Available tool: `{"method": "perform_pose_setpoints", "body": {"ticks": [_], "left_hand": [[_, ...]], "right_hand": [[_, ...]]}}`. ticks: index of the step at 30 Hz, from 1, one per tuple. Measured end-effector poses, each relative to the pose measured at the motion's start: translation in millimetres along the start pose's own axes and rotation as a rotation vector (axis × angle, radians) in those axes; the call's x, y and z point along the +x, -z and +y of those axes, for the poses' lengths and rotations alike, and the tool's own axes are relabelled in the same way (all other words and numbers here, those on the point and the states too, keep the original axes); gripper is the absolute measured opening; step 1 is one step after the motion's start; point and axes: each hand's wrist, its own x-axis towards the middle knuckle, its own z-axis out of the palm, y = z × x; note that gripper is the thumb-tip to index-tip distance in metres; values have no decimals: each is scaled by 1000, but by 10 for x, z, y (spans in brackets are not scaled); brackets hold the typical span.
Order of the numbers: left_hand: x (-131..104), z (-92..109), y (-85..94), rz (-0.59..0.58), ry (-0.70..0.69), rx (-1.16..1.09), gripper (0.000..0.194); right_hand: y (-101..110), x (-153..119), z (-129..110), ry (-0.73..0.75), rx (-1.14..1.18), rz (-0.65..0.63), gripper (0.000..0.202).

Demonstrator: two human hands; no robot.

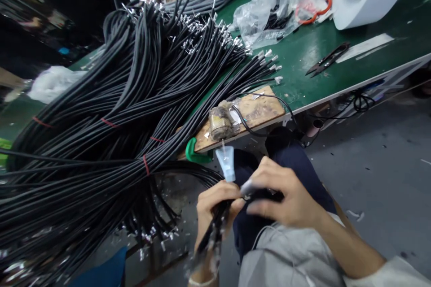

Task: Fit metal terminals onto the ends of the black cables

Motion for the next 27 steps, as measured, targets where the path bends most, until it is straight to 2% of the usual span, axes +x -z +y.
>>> {"method": "perform_pose_setpoints", "body": {"ticks": [2,3,8,12,19,21,24,27], "left_hand": [[-20,-12,27,-109,19,18,8],[-33,-12,32,-111,10,21,8],[-107,34,-5,117,-97,61,17],[-140,61,-51,203,-75,92,16],[-112,77,-72,218,-62,121,11],[-96,82,-84,223,-68,121,10],[-89,86,-120,258,-81,112,10],[-104,80,-167,271,-101,123,10]], "right_hand": [[-56,6,-137,151,-176,-104,14],[-93,17,-170,184,-211,-94,12],[-216,53,-89,172,-158,104,7],[-228,42,-22,182,-141,78,12],[-237,11,25,112,-121,160,6],[-239,4,21,88,-99,148,8],[-244,11,-2,126,-107,97,14],[-260,46,4,175,-116,171,13]]}}
